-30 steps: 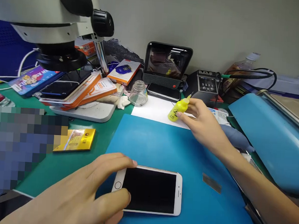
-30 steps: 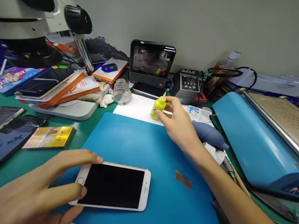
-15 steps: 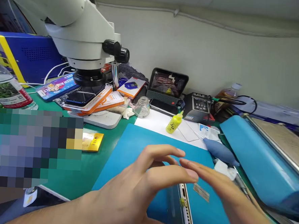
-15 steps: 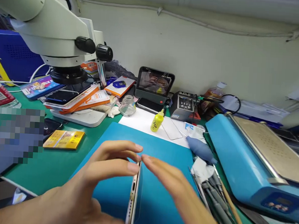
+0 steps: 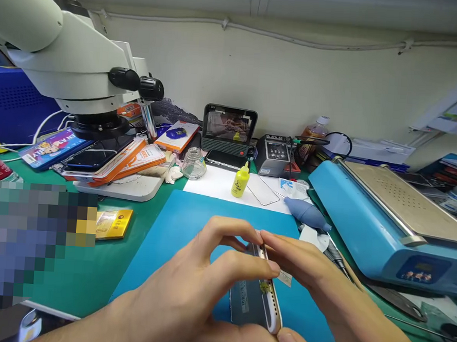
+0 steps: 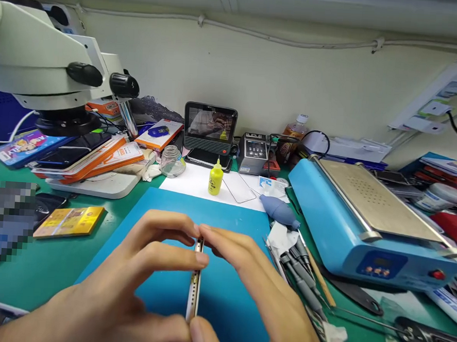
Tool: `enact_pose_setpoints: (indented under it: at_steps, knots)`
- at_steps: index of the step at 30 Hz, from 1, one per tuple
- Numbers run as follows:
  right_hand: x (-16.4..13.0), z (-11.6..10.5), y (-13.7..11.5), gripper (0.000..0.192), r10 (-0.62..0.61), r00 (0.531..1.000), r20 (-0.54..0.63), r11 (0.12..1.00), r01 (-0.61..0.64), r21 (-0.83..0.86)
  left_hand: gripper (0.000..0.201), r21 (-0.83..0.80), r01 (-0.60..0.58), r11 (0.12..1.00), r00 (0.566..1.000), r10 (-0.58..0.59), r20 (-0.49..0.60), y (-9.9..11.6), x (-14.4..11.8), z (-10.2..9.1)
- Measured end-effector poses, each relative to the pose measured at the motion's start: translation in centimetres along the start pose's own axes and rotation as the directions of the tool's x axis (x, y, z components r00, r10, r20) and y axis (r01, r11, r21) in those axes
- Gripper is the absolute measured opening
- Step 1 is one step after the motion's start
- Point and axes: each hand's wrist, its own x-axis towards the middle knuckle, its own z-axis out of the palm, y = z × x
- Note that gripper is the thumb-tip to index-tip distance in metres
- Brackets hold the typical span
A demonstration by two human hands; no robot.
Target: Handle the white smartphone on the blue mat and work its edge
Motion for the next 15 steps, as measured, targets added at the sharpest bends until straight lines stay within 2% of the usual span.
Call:
enact_pose_setpoints:
  at_steps: [8, 15]
  knots:
    - [1.3, 0.2, -0.5, 0.07, -0.026, 0.999, -0.019, 1.0, 0.026, 0.001, 0.036, 0.055, -0.005, 0.998, 0.999, 0.007, -0.031, 0.2, -0.1, 0.3]
    - [0.7, 1.0, -1.4, 0.069, 0.046, 0.994, -0.094, 0.999, -0.048, -0.012, 0.047, 0.032, 0.009, 0.999, 0.999, -0.007, -0.043, 0.2, -0.4, 0.6]
